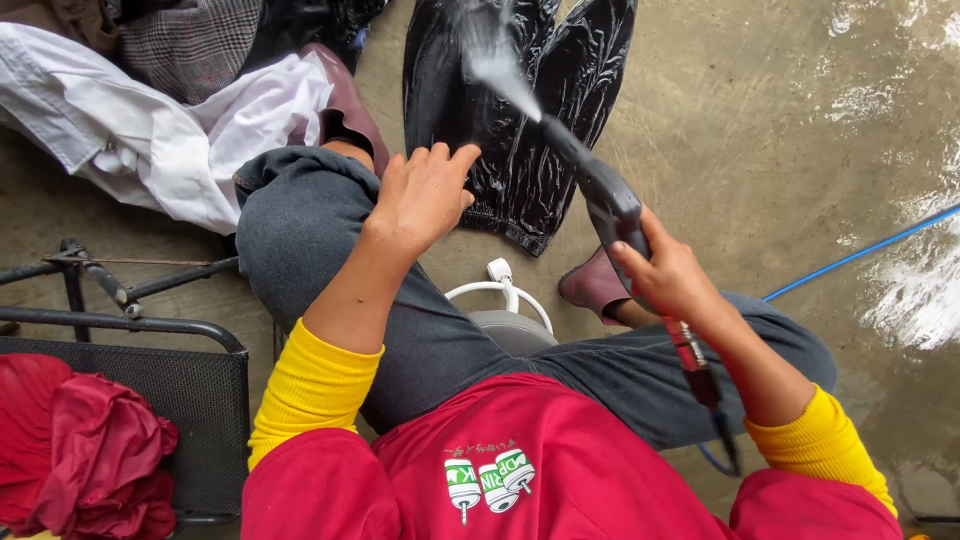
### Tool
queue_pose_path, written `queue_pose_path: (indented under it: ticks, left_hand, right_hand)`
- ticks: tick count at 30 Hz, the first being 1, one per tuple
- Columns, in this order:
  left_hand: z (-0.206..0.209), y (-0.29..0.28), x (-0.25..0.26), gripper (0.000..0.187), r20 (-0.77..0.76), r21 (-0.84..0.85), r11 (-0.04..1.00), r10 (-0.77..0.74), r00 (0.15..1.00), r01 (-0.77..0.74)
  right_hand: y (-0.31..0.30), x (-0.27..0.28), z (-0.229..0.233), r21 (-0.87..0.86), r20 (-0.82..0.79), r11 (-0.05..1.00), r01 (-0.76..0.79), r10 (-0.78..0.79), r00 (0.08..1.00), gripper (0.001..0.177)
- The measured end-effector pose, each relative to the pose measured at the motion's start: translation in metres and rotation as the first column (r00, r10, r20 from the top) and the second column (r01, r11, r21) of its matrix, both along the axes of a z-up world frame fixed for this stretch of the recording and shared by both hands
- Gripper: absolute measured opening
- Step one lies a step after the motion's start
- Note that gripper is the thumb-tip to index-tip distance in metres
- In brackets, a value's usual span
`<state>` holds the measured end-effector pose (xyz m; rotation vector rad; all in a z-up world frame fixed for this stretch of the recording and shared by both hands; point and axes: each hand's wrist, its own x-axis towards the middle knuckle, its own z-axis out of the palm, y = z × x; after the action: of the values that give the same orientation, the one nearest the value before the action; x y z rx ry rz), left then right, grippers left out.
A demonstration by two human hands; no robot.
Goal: The person uses a high-pressure water spray to rinse a black garment laid on a wet concrete floor. They repeatedly spray, lift, and reposition the garment to cover different areas, then place it back down to continue rinsing.
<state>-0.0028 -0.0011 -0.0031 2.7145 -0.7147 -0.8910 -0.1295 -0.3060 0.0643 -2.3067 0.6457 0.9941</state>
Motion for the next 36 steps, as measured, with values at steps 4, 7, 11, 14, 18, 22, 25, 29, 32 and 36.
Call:
queue_pose_path:
  ticks: [4,7,11,14,18,22,25,29,32,36]
  left_hand:
    - [-0.001,-0.003,0.000,0.058,0.006,0.006,1.000,-0.024,1.000,0.024]
    - [-0.003,-0.003,-0.002,0.056,0.014,0.015,1.000,-0.026,1.000,0.026]
    - [-0.023,-0.015,-0.003,0.057,-0.021,0.067,0.992,-0.110,0.994,0.111]
    - [-0.105,-0.046,-0.015,0.054,0.030,0.056,0.967,-0.249,0.968,0.247]
    - [-0.202,-0.121,-0.032,0.024,0.054,0.147,0.919,-0.378,0.924,0.367]
    - [-0.293,-0.180,-0.068,0.020,0.040,0.090,0.880,-0.472,0.881,0.467]
    - [-0.327,-0.191,-0.113,0.018,0.066,-0.031,0.900,-0.432,0.899,0.435]
    - [-0.352,-0.175,-0.161,0.029,-0.029,-0.053,0.926,-0.376,0.926,0.374]
    - [-0.338,-0.149,-0.167,0.033,0.022,0.059,0.859,-0.511,0.859,0.509]
    - [-0.345,-0.149,-0.143,0.066,-0.012,0.147,0.715,-0.690,0.724,0.684]
  right_hand:
    - [-0.018,0.003,0.008,-0.045,0.011,0.999,0.023,-0.022,1.000,0.058]
    - [-0.026,0.004,0.017,-0.072,0.151,0.992,0.099,-0.088,0.985,0.047]
    - [-0.034,-0.003,0.033,-0.077,0.087,0.989,0.129,-0.123,0.989,0.042]
    - [-0.049,-0.015,0.029,-0.097,0.003,0.990,0.102,-0.102,0.995,0.039]
    - [-0.085,-0.036,0.019,-0.172,0.090,0.972,0.163,-0.149,0.985,0.044]
    - [-0.089,-0.042,0.030,-0.191,0.033,0.953,0.234,-0.232,0.972,0.038]
    - [-0.092,-0.048,0.033,-0.225,-0.010,0.935,0.274,-0.283,0.959,0.037]
    - [-0.101,-0.055,0.023,-0.253,-0.044,0.916,0.311,-0.332,0.942,0.037]
    - [-0.097,-0.046,0.030,-0.274,-0.094,0.912,0.306,-0.342,0.935,0.042]
    - [-0.099,-0.023,0.034,-0.272,0.035,0.902,0.337,-0.341,0.940,0.022]
